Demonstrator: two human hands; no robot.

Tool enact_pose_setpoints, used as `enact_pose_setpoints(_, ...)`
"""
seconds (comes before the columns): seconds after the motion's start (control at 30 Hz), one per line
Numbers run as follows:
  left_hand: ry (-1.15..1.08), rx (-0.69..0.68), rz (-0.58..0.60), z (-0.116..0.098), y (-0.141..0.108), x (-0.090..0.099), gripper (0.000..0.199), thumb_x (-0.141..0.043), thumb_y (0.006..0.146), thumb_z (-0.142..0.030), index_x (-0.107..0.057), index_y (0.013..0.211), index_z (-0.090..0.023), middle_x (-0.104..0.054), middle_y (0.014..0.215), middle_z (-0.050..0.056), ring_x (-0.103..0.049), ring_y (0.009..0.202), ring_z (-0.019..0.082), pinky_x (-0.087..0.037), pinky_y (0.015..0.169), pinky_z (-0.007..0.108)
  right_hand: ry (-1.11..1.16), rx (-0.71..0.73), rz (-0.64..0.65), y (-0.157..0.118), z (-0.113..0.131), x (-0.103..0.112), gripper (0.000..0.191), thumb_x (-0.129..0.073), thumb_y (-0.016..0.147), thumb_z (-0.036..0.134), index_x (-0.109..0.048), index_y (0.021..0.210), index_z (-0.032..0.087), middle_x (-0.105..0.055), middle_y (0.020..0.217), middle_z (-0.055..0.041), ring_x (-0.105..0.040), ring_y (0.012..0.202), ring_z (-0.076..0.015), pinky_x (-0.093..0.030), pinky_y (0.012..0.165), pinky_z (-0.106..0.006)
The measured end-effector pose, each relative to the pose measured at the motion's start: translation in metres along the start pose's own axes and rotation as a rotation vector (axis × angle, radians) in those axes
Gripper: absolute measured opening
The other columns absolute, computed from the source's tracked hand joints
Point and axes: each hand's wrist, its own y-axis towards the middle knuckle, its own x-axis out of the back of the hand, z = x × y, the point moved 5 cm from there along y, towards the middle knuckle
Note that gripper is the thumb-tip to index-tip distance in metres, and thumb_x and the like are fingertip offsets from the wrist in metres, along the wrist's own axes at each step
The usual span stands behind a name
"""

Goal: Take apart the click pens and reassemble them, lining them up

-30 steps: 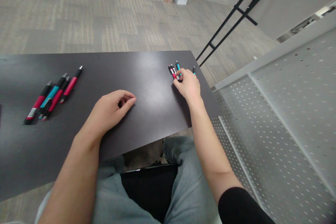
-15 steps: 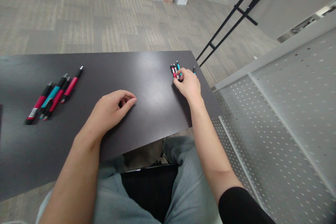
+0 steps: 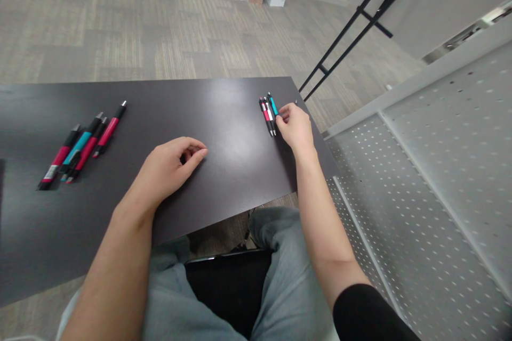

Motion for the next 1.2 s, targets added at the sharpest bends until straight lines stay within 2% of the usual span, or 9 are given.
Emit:
enact_pose_setpoints(0.23, -0.011, -0.009, 0.007, 0.002, 0.0, -0.001, 0.046, -0.066, 0.109, -0.076, -0.084, 0.113, -0.034, -0.093, 0.111, 0.011, -0.086, 0.103, 0.041, -0.064, 0.1, 0.053, -0.023, -0.064, -0.005, 0.0, 0.004, -0.002, 0.015, -0.078, 0.102, 0.02, -0.084, 0.114, 0.027, -0.093, 0.119, -0.0129, -0.087, 0.115, -0.0373, -0.068, 0.111, -0.052)
enact_pose_setpoints(0.43, -0.006, -0.002, 0.001, 0.001, 0.0, 0.0, 0.046, -0.065, 0.108, -0.076, -0.084, 0.113, -0.034, -0.094, 0.113, 0.011, -0.087, 0.106, 0.042, -0.065, 0.102, 0.054, -0.002, -0.106, 0.005, -0.005, 0.002, 0.015, 0.018, -0.081, 0.103, 0.015, -0.091, 0.114, 0.025, -0.098, 0.119, -0.0136, -0.094, 0.12, -0.0388, -0.071, 0.117, -0.055)
enact_pose_setpoints(0.57, -0.005, 0.002, 0.012, 0.002, 0.001, 0.0, 0.049, -0.064, 0.107, -0.077, -0.085, 0.115, -0.033, -0.093, 0.114, 0.013, -0.087, 0.107, 0.043, -0.063, 0.101, 0.054, -0.013, -0.104, 0.007, -0.013, -0.002, 0.025, 0.014, -0.084, 0.1, 0.015, -0.09, 0.107, 0.026, -0.098, 0.111, -0.0112, -0.095, 0.114, -0.038, -0.072, 0.111, -0.053)
enact_pose_setpoints(0.8, 0.001, -0.014, 0.002, 0.004, 0.0, -0.001, 0.046, -0.067, 0.11, -0.075, -0.085, 0.116, -0.033, -0.093, 0.114, 0.012, -0.088, 0.107, 0.042, -0.064, 0.1, 0.053, -0.006, -0.111, 0.081, -0.019, -0.006, 0.025, 0.013, -0.085, 0.1, 0.014, -0.084, 0.1, 0.027, -0.097, 0.109, -0.0111, -0.093, 0.112, -0.0378, -0.069, 0.107, -0.051)
enact_pose_setpoints(0.87, 0.004, -0.015, -0.002, 0.005, 0.0, -0.001, 0.045, -0.067, 0.109, -0.075, -0.085, 0.115, -0.034, -0.093, 0.114, 0.012, -0.089, 0.107, 0.042, -0.064, 0.099, 0.053, 0.009, -0.1, 0.059, -0.015, -0.011, 0.026, 0.009, -0.087, 0.103, 0.021, -0.083, 0.099, 0.028, -0.095, 0.106, -0.0108, -0.092, 0.107, -0.0366, -0.069, 0.107, -0.051)
enact_pose_setpoints(1.03, 0.009, -0.006, -0.001, 0.002, 0.0, 0.001, 0.045, -0.066, 0.107, -0.075, -0.083, 0.113, -0.035, -0.093, 0.113, 0.012, -0.088, 0.106, 0.043, -0.065, 0.101, 0.054, 0.032, -0.133, -0.147, 0.0, -0.04, 0.032, 0.007, -0.084, 0.107, 0.034, -0.08, 0.11, 0.028, -0.093, 0.107, -0.0113, -0.086, 0.108, -0.0363, -0.067, 0.11, -0.054)
enact_pose_setpoints(1.13, 0.008, 0.003, 0.005, 0.0, 0.001, 0.0, 0.046, -0.065, 0.106, -0.076, -0.083, 0.114, -0.034, -0.093, 0.113, 0.013, -0.088, 0.107, 0.043, -0.064, 0.102, 0.055, -0.006, -0.185, -0.137, 0.005, -0.055, 0.027, 0.02, -0.089, 0.105, 0.04, -0.073, 0.1, 0.03, -0.092, 0.113, -0.0152, -0.085, 0.113, -0.0397, -0.068, 0.112, -0.058)
enact_pose_setpoints(1.2, 0.01, 0.015, 0.008, 0.001, 0.001, 0.0, 0.045, -0.065, 0.105, -0.075, -0.082, 0.114, -0.034, -0.093, 0.113, 0.013, -0.087, 0.106, 0.043, -0.064, 0.101, 0.055, -0.043, -0.212, -0.093, 0.005, -0.058, 0.024, 0.026, -0.09, 0.104, 0.038, -0.069, 0.089, 0.031, -0.092, 0.114, -0.017, -0.086, 0.115, -0.042, -0.068, 0.112, -0.059)
